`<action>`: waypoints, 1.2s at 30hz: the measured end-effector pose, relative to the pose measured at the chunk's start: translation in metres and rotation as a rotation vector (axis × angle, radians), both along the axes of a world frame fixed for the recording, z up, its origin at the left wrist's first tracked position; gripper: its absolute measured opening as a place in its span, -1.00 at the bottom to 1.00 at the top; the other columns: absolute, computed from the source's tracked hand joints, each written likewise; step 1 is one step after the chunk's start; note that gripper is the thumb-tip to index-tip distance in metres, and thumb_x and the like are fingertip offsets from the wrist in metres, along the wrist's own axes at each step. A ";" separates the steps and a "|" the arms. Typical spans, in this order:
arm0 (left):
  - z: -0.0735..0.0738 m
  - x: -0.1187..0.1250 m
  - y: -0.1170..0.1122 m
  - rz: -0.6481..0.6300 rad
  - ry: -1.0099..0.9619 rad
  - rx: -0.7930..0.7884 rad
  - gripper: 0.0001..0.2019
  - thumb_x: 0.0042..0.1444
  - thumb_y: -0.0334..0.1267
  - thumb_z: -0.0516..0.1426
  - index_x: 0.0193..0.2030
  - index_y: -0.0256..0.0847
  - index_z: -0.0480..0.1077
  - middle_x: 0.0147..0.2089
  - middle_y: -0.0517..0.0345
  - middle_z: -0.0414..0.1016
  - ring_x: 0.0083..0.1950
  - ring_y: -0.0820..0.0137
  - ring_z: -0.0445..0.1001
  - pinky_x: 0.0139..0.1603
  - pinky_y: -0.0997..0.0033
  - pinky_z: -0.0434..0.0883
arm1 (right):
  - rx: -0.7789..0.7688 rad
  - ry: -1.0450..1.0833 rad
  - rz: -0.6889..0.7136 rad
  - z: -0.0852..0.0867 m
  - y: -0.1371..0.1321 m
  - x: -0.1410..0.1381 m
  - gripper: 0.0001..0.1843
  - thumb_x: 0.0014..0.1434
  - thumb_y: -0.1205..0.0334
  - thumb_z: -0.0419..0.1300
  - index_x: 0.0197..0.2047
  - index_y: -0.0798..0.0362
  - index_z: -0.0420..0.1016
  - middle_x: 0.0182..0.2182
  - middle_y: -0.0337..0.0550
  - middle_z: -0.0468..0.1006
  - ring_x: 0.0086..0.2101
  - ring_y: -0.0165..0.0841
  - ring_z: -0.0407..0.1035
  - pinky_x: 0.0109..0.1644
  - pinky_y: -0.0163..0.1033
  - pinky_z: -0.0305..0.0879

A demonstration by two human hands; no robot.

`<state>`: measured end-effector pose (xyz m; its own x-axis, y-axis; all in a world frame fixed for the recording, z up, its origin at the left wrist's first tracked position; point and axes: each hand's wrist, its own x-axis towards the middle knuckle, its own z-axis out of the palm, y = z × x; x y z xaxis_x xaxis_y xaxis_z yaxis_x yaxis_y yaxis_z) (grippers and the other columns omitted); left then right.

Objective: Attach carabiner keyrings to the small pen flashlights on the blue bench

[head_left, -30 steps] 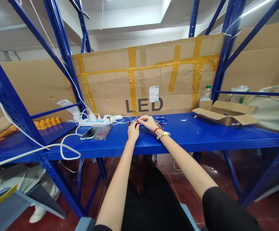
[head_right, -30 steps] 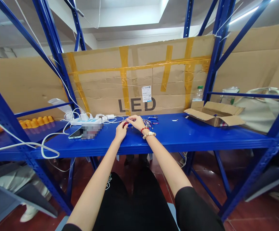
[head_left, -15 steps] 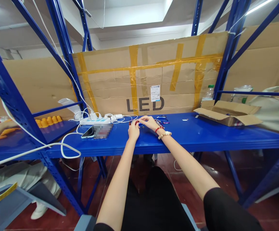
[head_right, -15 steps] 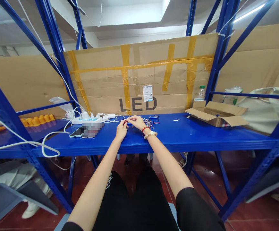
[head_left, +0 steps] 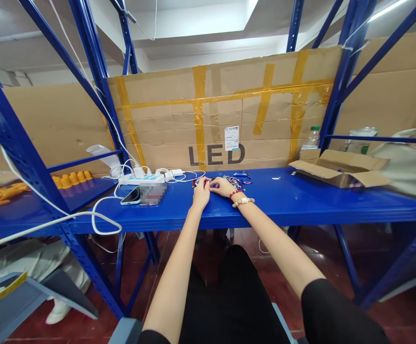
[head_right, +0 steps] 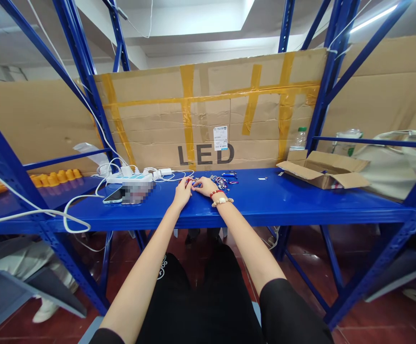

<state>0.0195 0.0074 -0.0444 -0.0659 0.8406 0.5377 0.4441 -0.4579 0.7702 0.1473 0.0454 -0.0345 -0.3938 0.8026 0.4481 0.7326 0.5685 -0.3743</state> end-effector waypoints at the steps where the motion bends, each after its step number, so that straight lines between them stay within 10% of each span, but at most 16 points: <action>1: 0.000 0.000 0.000 -0.005 0.000 0.003 -0.83 0.15 -0.27 -0.06 -0.20 -0.16 0.32 -0.42 0.19 0.42 -0.38 0.43 0.39 -0.30 0.43 0.33 | -0.007 -0.012 0.002 0.000 0.001 0.000 -0.79 0.05 0.23 0.17 -0.25 0.11 0.54 -0.21 -0.09 0.49 -0.42 -0.50 0.35 -0.27 -0.40 0.24; 36: 0.004 -0.001 -0.002 -0.099 0.062 0.018 -0.77 0.14 -0.17 -0.02 -0.26 -0.20 0.40 -0.44 0.16 0.42 -0.37 0.43 0.38 -0.27 0.45 0.30 | -0.030 0.144 0.004 0.002 -0.003 0.005 -0.79 -0.07 0.10 0.26 -0.47 0.09 0.57 -0.43 -0.16 0.57 -0.38 -0.41 0.43 -0.32 -0.40 0.27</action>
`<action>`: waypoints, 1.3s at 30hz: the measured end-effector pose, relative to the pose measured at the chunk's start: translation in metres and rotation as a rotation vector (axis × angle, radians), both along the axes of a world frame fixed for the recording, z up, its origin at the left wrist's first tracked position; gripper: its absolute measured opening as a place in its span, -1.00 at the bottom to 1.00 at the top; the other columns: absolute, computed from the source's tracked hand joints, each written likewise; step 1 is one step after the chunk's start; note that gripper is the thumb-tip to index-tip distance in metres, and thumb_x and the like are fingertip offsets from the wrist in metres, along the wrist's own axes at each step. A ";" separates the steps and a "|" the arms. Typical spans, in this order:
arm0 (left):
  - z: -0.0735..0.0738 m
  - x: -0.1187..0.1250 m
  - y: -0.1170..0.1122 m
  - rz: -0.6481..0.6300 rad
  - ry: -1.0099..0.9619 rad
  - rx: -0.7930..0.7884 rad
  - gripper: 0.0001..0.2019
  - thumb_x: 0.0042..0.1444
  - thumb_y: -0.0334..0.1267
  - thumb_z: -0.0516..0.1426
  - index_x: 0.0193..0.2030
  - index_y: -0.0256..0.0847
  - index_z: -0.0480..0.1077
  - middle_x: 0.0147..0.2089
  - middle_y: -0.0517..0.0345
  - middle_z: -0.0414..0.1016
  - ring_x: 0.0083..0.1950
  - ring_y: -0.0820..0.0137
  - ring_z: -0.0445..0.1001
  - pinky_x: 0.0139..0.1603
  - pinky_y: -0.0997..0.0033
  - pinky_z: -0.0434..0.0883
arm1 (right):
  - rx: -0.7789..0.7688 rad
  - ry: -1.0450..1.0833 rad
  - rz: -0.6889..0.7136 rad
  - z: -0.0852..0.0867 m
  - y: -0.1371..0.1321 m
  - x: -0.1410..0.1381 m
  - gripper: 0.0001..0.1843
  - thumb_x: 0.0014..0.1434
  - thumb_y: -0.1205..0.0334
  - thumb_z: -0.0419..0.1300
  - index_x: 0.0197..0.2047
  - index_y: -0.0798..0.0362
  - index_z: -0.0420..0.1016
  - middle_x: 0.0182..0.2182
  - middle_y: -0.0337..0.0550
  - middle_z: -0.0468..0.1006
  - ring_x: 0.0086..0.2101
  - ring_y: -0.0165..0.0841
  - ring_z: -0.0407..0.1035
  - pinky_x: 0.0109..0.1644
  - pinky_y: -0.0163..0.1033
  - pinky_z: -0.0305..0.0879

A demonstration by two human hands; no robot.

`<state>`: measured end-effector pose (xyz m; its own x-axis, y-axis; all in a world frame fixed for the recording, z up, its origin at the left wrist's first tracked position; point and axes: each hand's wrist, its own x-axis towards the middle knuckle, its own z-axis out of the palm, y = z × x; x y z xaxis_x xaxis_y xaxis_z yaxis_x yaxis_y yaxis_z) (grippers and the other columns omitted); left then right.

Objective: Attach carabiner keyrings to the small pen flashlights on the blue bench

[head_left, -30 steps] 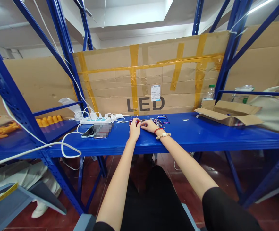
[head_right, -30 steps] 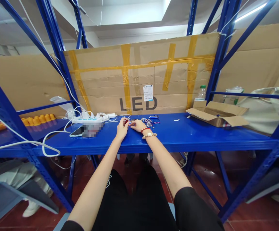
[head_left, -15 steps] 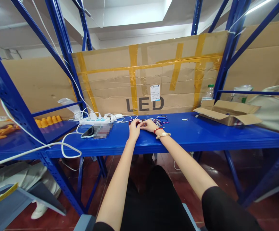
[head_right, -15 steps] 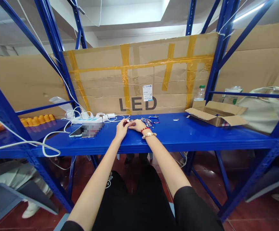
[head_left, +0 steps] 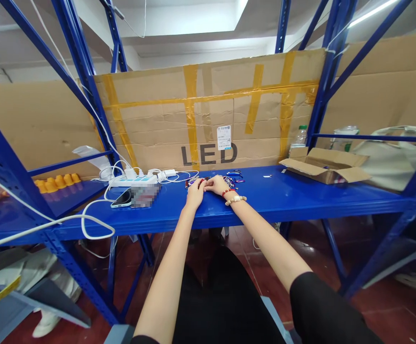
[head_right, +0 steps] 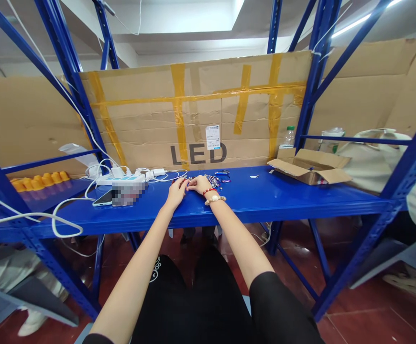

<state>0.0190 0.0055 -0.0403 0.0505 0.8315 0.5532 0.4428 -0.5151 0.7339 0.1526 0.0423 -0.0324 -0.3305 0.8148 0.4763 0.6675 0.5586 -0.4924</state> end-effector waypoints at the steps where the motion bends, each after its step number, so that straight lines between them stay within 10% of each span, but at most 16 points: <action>1: 0.000 0.000 0.000 0.003 0.001 0.002 -0.78 0.13 -0.17 -0.01 -0.25 -0.20 0.40 -0.42 0.14 0.43 -0.35 0.42 0.38 -0.24 0.44 0.30 | -0.007 0.004 -0.006 -0.001 0.000 0.000 -0.79 -0.07 0.10 0.26 -0.46 0.09 0.57 -0.43 -0.15 0.57 -0.39 -0.41 0.43 -0.32 -0.40 0.27; 39: 0.002 0.001 -0.003 -0.172 0.055 0.095 -0.78 0.10 -0.26 0.02 -0.19 -0.29 0.40 -0.50 0.20 0.38 -0.40 0.45 0.38 -0.24 0.46 0.30 | -0.149 0.621 0.128 0.009 -0.032 0.022 -0.59 -0.17 0.09 0.28 -0.28 0.22 0.56 -0.33 -0.01 0.56 -0.37 -0.39 0.40 -0.47 -0.41 0.25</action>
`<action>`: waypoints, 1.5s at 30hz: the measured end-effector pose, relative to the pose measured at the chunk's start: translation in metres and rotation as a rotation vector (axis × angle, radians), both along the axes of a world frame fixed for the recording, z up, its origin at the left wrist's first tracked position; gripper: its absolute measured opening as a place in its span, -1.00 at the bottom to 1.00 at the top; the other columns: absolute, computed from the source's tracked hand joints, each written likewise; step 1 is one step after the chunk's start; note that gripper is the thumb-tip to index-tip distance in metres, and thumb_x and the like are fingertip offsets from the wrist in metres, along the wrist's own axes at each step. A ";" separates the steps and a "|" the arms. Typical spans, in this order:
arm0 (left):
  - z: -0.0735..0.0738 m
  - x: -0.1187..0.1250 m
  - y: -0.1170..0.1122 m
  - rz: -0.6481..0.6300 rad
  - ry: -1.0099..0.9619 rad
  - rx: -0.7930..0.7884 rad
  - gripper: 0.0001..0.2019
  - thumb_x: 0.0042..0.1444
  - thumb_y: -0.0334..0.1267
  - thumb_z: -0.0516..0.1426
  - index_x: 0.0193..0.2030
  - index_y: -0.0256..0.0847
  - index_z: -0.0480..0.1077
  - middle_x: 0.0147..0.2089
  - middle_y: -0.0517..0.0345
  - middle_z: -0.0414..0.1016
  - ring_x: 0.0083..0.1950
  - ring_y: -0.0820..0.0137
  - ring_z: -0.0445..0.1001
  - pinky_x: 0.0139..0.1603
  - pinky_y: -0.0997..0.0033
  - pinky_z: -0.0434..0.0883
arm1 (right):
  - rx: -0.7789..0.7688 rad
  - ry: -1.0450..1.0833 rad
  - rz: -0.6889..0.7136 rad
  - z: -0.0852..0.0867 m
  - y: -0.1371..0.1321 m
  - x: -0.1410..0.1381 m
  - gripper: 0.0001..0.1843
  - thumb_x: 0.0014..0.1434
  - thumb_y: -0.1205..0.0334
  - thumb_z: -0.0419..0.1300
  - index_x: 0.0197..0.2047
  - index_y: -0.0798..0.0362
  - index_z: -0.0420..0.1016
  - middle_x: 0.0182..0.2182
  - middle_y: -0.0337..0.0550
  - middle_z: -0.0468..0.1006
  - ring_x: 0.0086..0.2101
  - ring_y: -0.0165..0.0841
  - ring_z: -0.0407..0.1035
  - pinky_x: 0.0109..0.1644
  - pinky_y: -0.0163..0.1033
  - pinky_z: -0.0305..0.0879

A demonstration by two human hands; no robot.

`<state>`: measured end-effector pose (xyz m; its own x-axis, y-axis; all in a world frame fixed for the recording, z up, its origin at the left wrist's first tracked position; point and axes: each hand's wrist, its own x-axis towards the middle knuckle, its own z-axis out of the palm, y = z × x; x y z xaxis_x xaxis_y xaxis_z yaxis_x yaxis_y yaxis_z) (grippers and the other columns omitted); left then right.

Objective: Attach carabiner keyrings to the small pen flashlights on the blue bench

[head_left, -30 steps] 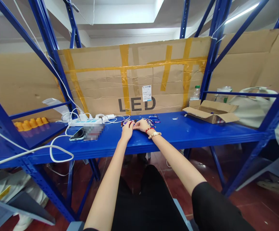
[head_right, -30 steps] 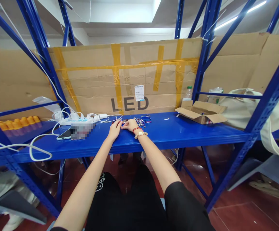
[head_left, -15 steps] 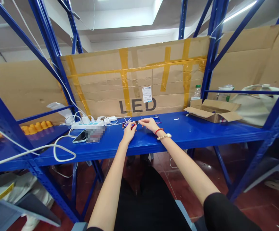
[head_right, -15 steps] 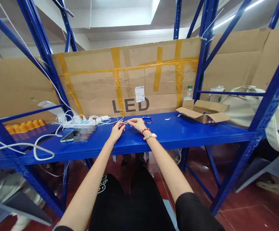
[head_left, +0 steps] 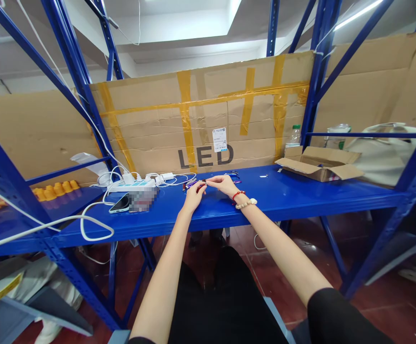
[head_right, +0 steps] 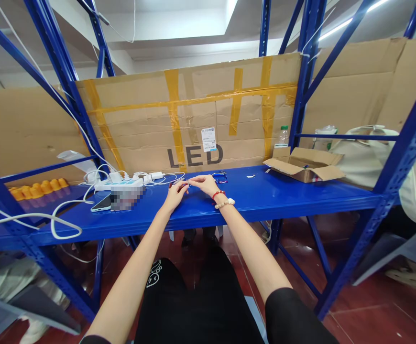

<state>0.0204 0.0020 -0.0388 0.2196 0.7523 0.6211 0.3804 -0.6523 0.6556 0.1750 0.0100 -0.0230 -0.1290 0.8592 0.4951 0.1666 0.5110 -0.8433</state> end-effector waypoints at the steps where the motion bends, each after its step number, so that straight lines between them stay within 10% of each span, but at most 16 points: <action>1: 0.000 0.000 0.000 -0.007 0.001 0.002 -0.77 0.10 -0.26 0.02 -0.16 -0.29 0.39 -0.50 0.20 0.39 -0.40 0.46 0.38 -0.23 0.47 0.30 | -0.003 -0.002 0.002 0.000 0.000 0.000 -0.59 -0.16 0.09 0.28 -0.27 0.22 0.56 -0.34 -0.01 0.56 -0.38 -0.39 0.40 -0.50 -0.42 0.22; 31: 0.003 0.000 -0.003 -0.005 0.156 -0.027 -0.78 0.13 -0.35 -0.05 -0.19 -0.29 0.38 -0.49 0.18 0.36 -0.42 0.46 0.33 -0.31 0.47 0.30 | -0.104 -0.071 0.106 -0.005 0.010 0.008 -0.53 -0.23 0.09 0.33 -0.22 0.15 0.56 -0.33 -0.08 0.53 -0.55 -0.57 0.21 -0.62 -0.48 0.11; 45: 0.004 0.000 -0.010 -0.063 0.271 0.017 -0.80 0.13 -0.33 -0.05 -0.33 -0.25 0.39 -0.52 0.20 0.35 -0.46 0.46 0.32 -0.33 0.48 0.29 | -0.028 -0.167 0.119 -0.005 0.006 0.018 -0.54 -0.38 -0.03 0.36 -0.50 0.22 0.55 -0.43 -0.08 0.47 -0.50 -0.50 0.24 -0.58 -0.42 0.13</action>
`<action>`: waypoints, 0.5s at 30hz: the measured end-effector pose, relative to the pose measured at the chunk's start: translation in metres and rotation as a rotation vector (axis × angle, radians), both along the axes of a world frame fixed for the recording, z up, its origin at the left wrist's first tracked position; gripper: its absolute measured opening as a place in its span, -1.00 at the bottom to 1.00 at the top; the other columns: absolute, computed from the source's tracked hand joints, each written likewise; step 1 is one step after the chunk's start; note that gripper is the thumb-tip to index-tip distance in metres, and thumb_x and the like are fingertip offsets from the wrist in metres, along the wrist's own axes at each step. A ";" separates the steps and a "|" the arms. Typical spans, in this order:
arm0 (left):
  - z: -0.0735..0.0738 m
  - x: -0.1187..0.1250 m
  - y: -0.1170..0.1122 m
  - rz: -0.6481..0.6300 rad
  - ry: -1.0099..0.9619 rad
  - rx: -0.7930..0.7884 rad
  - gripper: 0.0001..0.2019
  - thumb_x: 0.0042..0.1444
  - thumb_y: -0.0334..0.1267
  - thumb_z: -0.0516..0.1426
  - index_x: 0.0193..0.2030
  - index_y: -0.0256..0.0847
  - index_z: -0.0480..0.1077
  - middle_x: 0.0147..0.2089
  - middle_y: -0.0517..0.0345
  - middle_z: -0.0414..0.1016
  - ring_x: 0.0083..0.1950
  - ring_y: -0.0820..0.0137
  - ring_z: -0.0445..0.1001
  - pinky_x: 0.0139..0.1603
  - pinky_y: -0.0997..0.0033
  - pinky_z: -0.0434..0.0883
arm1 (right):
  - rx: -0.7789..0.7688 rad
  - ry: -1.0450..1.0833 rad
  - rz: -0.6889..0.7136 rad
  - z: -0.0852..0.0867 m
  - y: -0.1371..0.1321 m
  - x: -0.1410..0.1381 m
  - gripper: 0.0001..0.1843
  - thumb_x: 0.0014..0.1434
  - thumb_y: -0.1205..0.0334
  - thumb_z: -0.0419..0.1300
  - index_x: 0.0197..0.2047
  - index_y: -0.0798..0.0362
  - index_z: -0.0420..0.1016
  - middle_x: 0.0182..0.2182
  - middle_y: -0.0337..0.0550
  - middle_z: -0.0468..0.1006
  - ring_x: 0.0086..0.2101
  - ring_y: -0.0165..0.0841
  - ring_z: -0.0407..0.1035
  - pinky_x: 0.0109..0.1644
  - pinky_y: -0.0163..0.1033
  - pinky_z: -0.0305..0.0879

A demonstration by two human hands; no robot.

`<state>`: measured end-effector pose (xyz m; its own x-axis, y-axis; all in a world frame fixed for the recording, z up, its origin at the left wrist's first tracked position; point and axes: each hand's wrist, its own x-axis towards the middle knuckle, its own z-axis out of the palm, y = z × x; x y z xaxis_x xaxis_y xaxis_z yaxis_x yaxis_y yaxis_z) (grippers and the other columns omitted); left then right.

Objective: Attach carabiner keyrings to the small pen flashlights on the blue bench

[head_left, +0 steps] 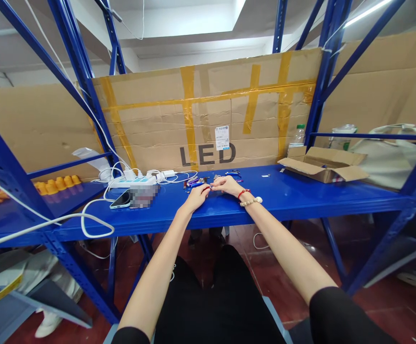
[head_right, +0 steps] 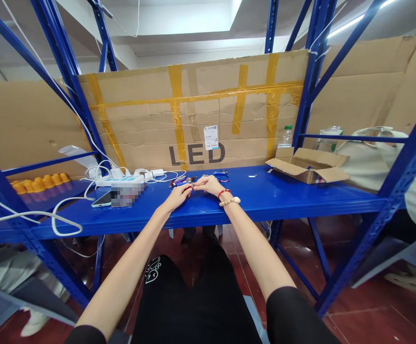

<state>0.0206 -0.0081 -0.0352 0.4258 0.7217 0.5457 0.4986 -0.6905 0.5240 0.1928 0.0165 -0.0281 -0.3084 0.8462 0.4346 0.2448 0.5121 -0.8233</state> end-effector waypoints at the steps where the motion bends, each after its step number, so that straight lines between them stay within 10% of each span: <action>1: 0.000 0.000 0.000 -0.005 0.004 0.005 -0.80 0.13 -0.33 -0.05 -0.34 -0.26 0.39 -0.52 0.19 0.36 -0.46 0.46 0.32 -0.33 0.48 0.29 | 0.008 -0.003 -0.001 0.000 0.000 0.000 -0.54 -0.38 -0.04 0.35 -0.51 0.22 0.54 -0.44 -0.09 0.46 -0.50 -0.50 0.25 -0.57 -0.41 0.14; 15: 0.004 -0.001 -0.002 0.021 -0.036 0.073 -0.79 0.09 -0.34 0.03 -0.19 -0.25 0.46 -0.32 0.08 0.53 -0.22 0.35 0.46 -0.07 0.32 0.35 | 0.107 -0.029 -0.062 0.004 -0.007 -0.003 -0.57 -0.36 -0.06 0.34 -0.56 0.19 0.52 -0.55 -0.15 0.42 -0.50 -0.49 0.25 -0.46 -0.37 0.16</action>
<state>0.0199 -0.0098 -0.0313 0.3899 0.6882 0.6119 0.4949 -0.7169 0.4910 0.1901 0.0090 -0.0239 -0.2709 0.8132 0.5150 0.3014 0.5798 -0.7569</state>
